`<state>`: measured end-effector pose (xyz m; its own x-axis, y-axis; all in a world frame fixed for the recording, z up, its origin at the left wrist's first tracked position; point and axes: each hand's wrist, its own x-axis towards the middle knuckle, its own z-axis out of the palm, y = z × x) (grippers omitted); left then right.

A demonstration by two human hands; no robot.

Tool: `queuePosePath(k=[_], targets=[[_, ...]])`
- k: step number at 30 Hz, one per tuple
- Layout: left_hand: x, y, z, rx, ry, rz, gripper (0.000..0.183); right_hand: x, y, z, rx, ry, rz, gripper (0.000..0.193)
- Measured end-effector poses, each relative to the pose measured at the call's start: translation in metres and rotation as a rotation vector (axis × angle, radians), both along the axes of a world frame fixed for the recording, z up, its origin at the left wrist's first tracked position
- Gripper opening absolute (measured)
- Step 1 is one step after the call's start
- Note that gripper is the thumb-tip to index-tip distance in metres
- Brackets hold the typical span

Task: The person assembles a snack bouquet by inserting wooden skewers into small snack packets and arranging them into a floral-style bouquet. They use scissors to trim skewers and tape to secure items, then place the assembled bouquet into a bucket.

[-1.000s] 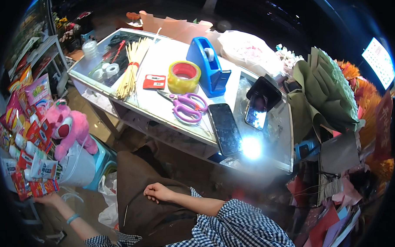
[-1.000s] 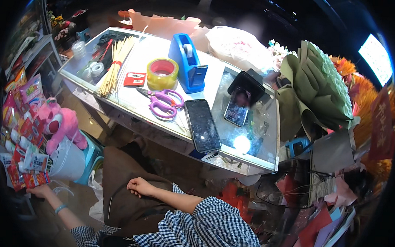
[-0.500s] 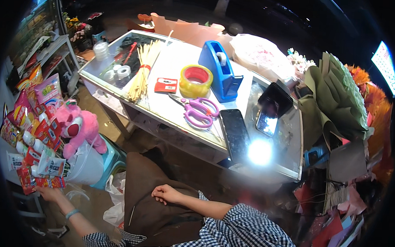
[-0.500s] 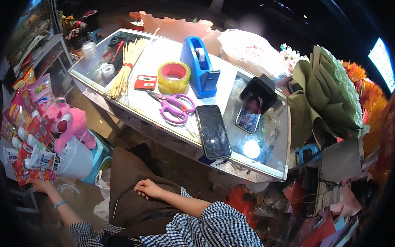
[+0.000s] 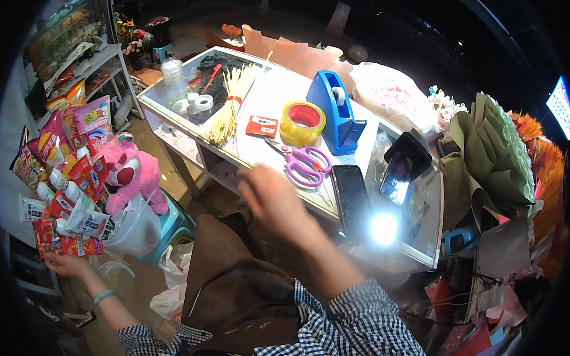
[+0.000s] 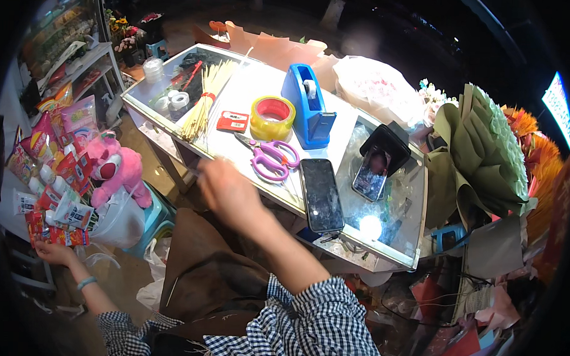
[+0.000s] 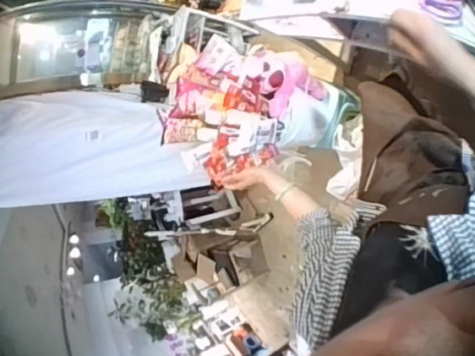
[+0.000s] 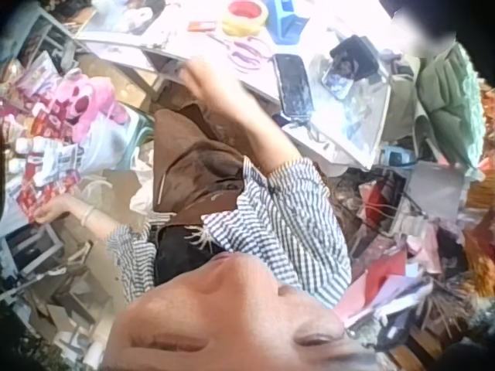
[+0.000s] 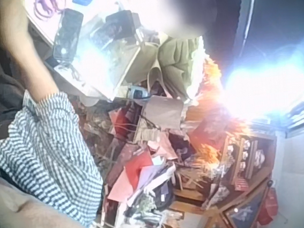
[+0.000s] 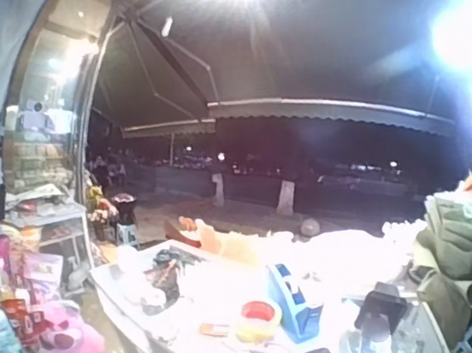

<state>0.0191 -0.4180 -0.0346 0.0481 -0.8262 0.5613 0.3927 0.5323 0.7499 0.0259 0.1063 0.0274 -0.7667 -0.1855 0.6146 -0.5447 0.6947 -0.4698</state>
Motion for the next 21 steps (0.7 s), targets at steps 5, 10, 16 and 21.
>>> queuePosePath(k=[5, 10, 16, 21], targets=[[0.015, 0.036, 0.011, -0.269, -0.01, 0.004, 0.027, -0.104, 0.03, 0.037, 0.603, -0.192, -0.338, 0.018], [0.023, 0.073, 0.004, -0.255, 0.009, -0.21, 0.029, -0.142, 0.025, 0.013, 0.872, -0.285, -0.296, 0.02], [0.022, 0.112, 0.004, -0.231, 0.013, -0.403, 0.032, -0.158, 0.033, -0.005, 0.764, -0.186, -0.338, 0.015], [0.028, 0.134, 0.018, -0.309, -0.008, -0.482, 0.03, -0.169, 0.027, -0.001, 0.781, -0.166, -0.387, 0.016]])
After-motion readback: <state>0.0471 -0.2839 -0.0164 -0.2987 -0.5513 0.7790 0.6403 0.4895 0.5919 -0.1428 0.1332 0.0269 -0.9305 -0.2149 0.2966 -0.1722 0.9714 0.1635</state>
